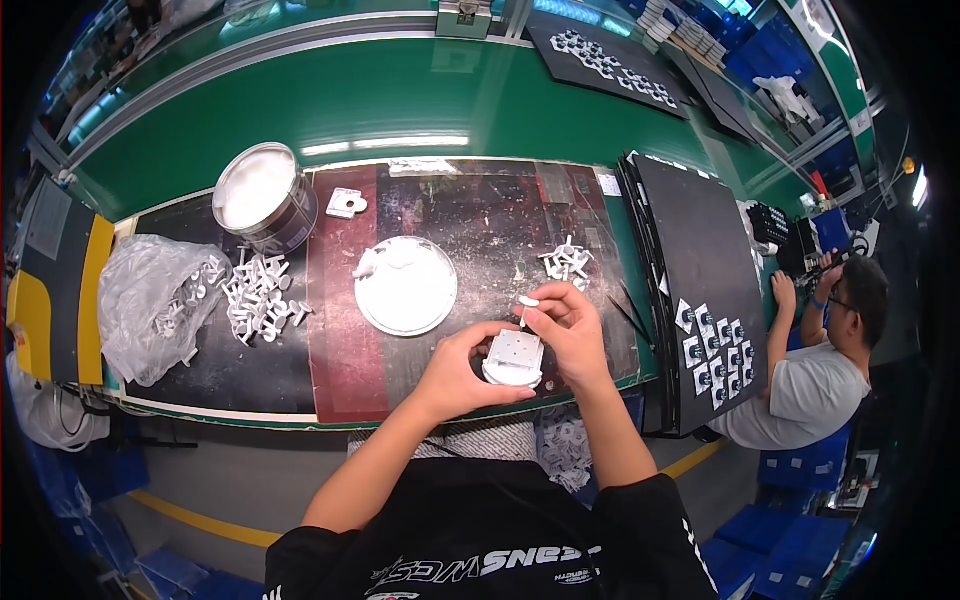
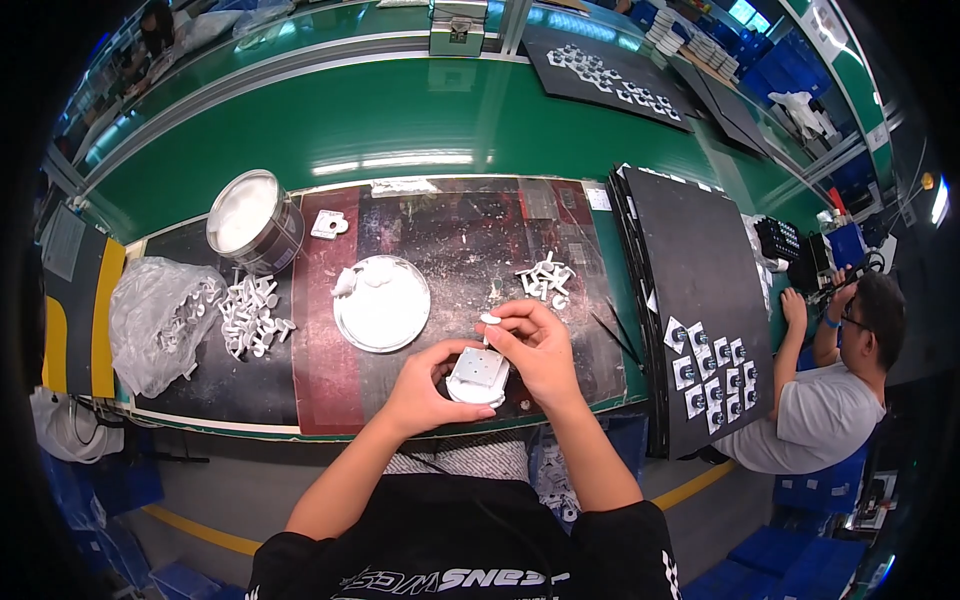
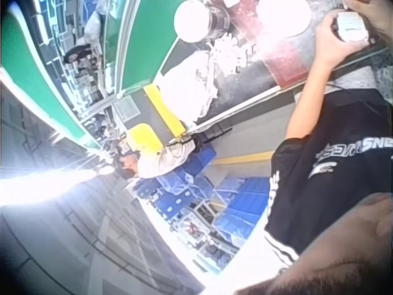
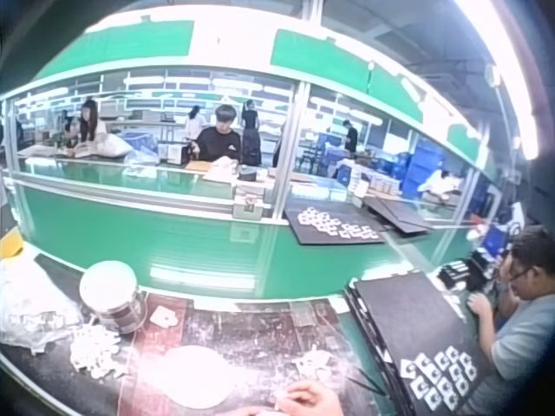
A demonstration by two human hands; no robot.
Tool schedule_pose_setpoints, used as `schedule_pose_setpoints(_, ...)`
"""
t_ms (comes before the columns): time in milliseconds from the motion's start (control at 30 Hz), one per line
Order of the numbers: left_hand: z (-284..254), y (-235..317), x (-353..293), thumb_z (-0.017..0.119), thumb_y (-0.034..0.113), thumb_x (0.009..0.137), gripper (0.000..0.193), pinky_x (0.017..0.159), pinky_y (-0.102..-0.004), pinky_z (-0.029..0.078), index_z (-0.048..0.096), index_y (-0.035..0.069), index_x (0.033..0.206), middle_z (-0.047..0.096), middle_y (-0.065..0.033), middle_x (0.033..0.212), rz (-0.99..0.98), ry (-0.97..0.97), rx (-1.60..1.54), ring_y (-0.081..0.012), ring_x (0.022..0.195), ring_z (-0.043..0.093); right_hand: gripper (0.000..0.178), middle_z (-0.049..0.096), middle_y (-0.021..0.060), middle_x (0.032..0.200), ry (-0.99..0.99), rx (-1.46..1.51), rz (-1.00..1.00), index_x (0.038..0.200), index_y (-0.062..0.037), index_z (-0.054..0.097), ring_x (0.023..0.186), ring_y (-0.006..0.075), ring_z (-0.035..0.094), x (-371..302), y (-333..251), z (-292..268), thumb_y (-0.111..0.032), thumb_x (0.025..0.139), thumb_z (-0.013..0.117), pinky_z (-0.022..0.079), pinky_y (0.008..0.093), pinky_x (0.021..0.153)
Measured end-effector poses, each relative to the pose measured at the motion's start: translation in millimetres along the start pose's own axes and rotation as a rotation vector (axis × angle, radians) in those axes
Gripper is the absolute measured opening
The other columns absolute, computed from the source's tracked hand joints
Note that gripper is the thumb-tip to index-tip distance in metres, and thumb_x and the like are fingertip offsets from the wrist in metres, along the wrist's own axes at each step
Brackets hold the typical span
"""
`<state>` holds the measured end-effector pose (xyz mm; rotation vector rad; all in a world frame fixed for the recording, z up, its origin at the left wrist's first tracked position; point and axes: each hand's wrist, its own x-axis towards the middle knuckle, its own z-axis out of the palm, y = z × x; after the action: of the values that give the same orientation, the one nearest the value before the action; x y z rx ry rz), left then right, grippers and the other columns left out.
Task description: Assembling plastic lighting components by applying paste and joining parts at a factory workstation.
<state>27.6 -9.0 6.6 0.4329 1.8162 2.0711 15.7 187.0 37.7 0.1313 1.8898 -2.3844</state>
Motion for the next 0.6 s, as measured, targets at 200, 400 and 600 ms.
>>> schedule_pose_setpoints(200, 0, 2, 0, 0.099, 0.024, 0.066, 0.075, 0.094, -0.0354, 0.057, 0.065, -0.001, 0.128, 0.075, -0.0118, 0.111, 0.008, 0.002, 0.002, -0.0194, 0.104, 0.072, 0.023, 0.074, 0.0133, 0.107, -0.019, -0.027, -0.024, 0.115, 0.0015, 0.063, 0.104, 0.0185, 0.074, 1, 1, -2, 0.000, 0.095, 0.074, 0.060, 0.0304, 0.088)
schedule_pose_setpoints(400, 0, 3, -1, 0.099, 0.023, 0.066, 0.074, 0.095, -0.0351, 0.056, 0.065, -0.001, 0.127, 0.075, -0.0118, 0.112, -0.010, -0.006, 0.002, -0.0190, 0.104, 0.072, 0.022, 0.074, 0.0133, 0.107, -0.047, -0.077, -0.078, 0.113, 0.0019, 0.064, 0.104, 0.0184, 0.074, 1, 2, -4, 0.000, 0.094, 0.075, 0.060, 0.0297, 0.088)
schedule_pose_setpoints(600, 0, 1, 1, 0.098, 0.022, 0.066, 0.073, 0.094, -0.0345, 0.056, 0.065, -0.001, 0.127, 0.075, -0.0107, 0.111, -0.027, -0.013, -0.030, -0.0176, 0.104, 0.071, 0.022, 0.074, 0.0131, 0.108, -0.112, -0.156, -0.100, 0.112, 0.0025, 0.065, 0.104, 0.0201, 0.074, 7, 2, -14, 0.001, 0.093, 0.076, 0.060, 0.0295, 0.087)
